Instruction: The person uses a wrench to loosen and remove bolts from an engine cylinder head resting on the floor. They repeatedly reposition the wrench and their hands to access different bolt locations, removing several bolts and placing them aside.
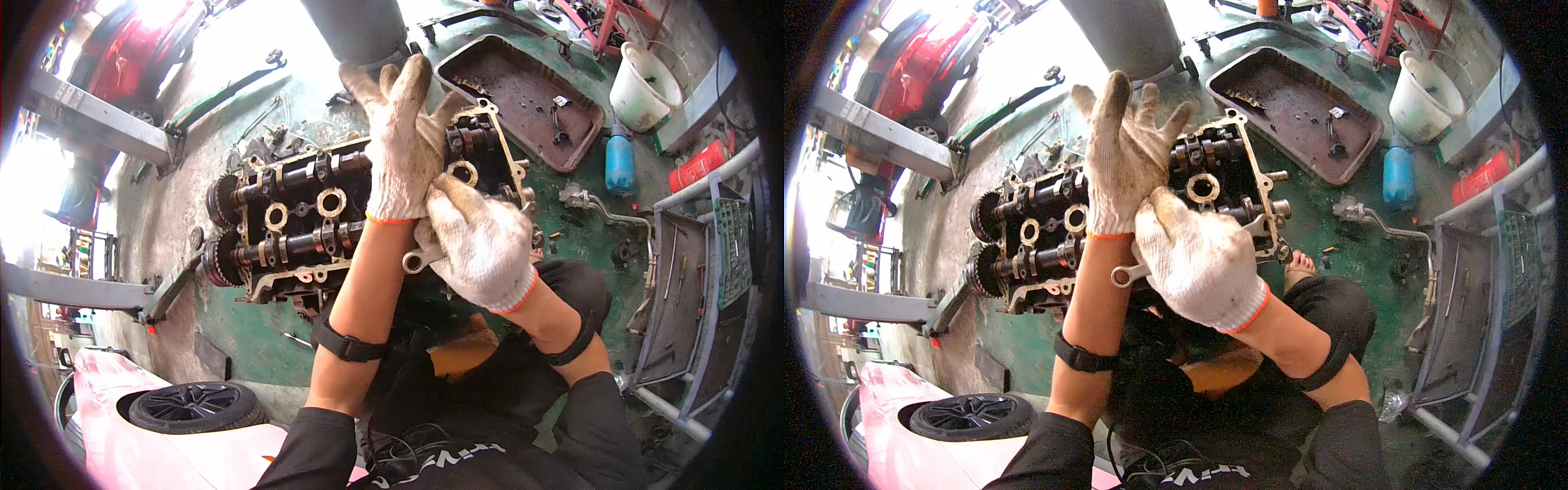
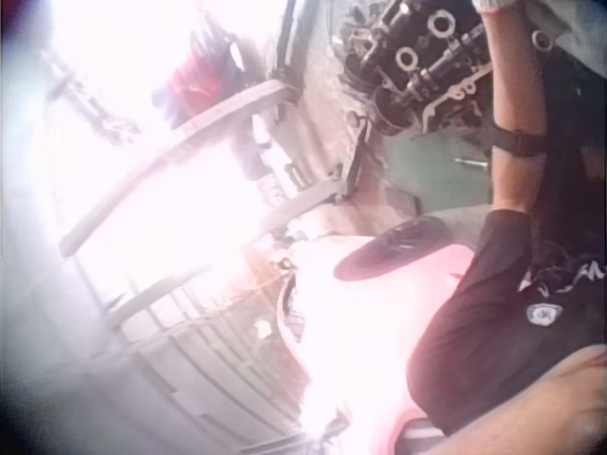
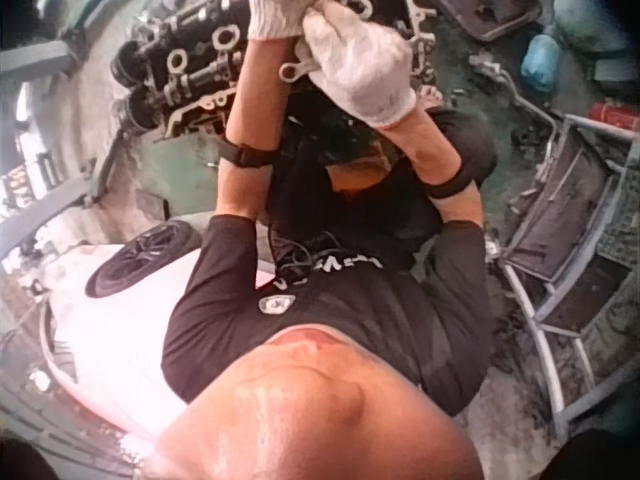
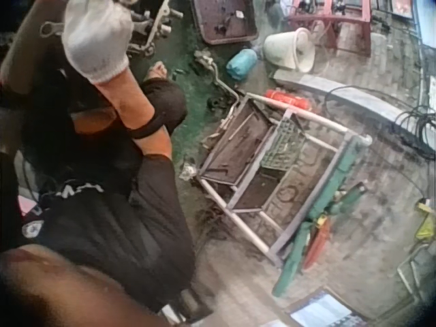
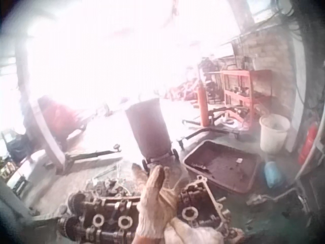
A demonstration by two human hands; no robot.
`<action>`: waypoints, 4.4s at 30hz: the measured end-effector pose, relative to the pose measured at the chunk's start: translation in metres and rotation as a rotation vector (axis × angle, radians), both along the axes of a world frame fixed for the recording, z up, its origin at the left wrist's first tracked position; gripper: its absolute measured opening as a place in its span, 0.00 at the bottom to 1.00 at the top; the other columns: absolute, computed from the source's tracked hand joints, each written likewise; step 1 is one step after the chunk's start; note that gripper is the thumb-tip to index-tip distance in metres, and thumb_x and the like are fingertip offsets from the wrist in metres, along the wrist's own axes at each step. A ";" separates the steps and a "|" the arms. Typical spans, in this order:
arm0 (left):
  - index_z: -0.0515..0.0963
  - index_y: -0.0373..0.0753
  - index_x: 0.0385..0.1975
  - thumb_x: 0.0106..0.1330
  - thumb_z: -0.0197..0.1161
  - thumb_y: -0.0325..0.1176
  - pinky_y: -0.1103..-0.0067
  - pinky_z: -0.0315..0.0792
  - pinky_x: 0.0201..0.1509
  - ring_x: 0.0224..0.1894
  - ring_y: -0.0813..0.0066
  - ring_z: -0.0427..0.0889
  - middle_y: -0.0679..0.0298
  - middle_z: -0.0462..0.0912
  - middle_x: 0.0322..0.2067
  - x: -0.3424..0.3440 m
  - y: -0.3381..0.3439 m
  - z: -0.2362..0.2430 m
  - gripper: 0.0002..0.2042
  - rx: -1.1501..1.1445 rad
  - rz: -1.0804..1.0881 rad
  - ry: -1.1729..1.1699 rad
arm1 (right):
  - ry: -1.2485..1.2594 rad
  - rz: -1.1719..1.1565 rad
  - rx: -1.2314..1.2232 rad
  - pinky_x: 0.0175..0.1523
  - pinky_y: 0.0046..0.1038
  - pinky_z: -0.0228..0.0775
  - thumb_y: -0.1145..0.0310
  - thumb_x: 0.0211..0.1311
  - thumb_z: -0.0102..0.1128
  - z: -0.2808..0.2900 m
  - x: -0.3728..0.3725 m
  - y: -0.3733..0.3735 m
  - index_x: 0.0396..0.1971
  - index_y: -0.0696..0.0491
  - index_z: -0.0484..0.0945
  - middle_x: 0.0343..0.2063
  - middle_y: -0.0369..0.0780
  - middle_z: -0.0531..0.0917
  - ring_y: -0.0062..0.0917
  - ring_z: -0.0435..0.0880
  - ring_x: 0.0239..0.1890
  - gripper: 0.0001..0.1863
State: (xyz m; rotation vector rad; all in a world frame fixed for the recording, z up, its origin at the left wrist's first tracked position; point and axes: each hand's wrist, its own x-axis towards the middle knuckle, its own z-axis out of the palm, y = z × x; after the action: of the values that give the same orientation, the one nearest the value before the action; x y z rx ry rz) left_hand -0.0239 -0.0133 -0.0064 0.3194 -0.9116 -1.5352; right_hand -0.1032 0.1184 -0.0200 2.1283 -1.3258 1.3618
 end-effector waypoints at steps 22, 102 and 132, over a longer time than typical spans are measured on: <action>0.46 0.47 0.80 0.65 0.45 0.80 0.57 0.49 0.81 0.80 0.56 0.47 0.53 0.45 0.80 0.017 0.007 0.014 0.52 0.022 -0.336 0.265 | 0.034 0.267 0.241 0.28 0.29 0.73 0.63 0.48 0.71 0.023 0.027 0.009 0.33 0.52 0.79 0.26 0.37 0.75 0.28 0.81 0.22 0.14; 0.84 0.33 0.50 0.74 0.61 0.34 0.72 0.83 0.47 0.41 0.63 0.91 0.50 0.90 0.43 0.024 0.032 0.036 0.13 -0.464 0.581 -1.017 | -0.117 0.240 0.210 0.25 0.34 0.71 0.75 0.46 0.67 0.036 0.027 0.015 0.28 0.50 0.79 0.21 0.40 0.77 0.35 0.78 0.18 0.09; 0.76 0.38 0.22 0.48 0.69 0.26 0.65 0.76 0.34 0.33 0.56 0.81 0.57 0.77 0.27 -0.043 0.117 -0.002 0.07 -1.011 0.310 -1.201 | 0.235 -0.902 0.353 0.46 0.41 0.79 0.63 0.59 0.61 -0.018 -0.103 -0.048 0.55 0.53 0.77 0.42 0.40 0.84 0.35 0.84 0.46 0.24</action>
State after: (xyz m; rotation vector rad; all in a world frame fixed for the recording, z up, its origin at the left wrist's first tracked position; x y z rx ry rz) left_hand -0.0665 0.1038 -0.0080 0.5934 -2.2830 -0.3196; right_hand -0.2062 0.0702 -0.0377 1.4300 -2.1345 0.5200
